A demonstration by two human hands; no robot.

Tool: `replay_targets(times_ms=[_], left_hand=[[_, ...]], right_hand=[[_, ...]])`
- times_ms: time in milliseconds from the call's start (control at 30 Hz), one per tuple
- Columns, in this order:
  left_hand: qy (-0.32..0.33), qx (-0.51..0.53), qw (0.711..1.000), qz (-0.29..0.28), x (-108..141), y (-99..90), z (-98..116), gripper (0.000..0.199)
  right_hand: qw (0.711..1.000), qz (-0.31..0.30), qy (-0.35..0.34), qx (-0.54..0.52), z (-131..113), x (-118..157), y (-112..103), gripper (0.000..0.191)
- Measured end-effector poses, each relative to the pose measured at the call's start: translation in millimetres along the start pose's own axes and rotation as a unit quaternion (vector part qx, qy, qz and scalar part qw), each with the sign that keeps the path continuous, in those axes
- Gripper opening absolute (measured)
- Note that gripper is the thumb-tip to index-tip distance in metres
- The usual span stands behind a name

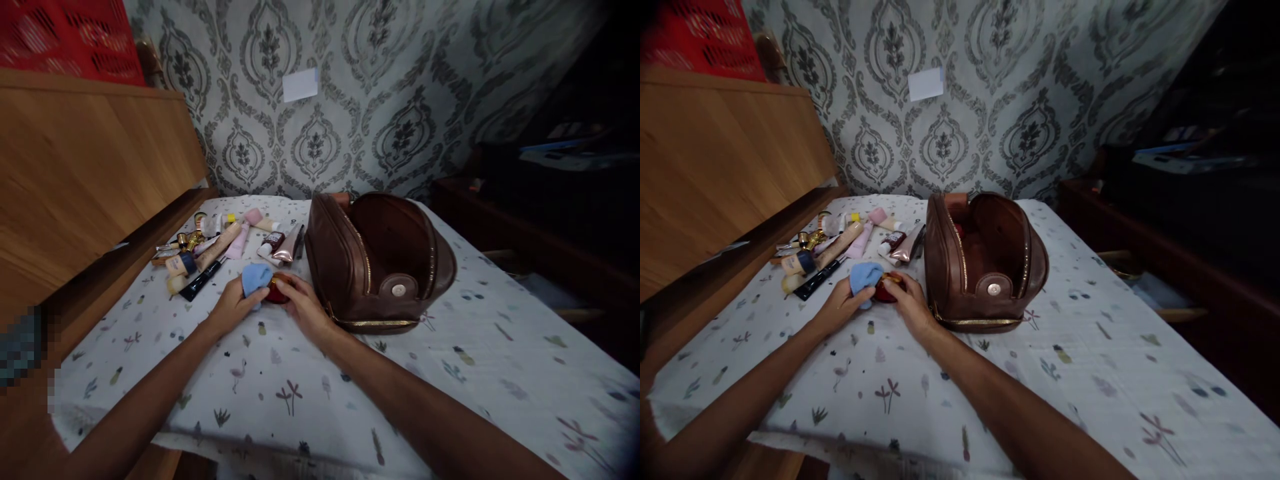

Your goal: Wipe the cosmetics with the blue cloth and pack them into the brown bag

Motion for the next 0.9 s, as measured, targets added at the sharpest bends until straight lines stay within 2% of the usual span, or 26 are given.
replay_targets(times_ms=[100,200,300,500,733,900], left_hand=[[0.004,-0.04,0.999,0.0,1,5.6,0,0.053],[-0.007,-0.092,0.995,0.021,1,7.8,-5,0.063],[-0.001,-0.096,0.995,0.029,0,6.6,-7,0.058],[0.04,-0.035,0.999,0.008,2,2.1,-1,0.047],[0.076,-0.005,0.997,0.004,7,1.0,11,0.048],[0.089,0.027,0.996,-0.015,8,0.8,14,0.057]], right_hand=[[0.994,0.022,0.044,-0.1,4,1,4,0.048],[0.992,0.011,0.049,-0.117,2,2,8,0.05],[0.993,-0.003,0.058,-0.103,0,5,10,0.046],[0.992,-0.021,0.069,-0.105,-2,8,12,0.041],[0.991,0.012,0.074,-0.109,-1,6,8,0.043],[0.99,-0.026,0.073,-0.115,-5,7,16,0.042]])
Point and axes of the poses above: each hand's wrist, its own x-axis away from the middle knuckle, its own y-axis out of the palm, z = x × y, the point moved 8 cm from there along -x, towards the middle knuckle, and after that the axes turned 12 degrees about -y, right-handed, at the moved point
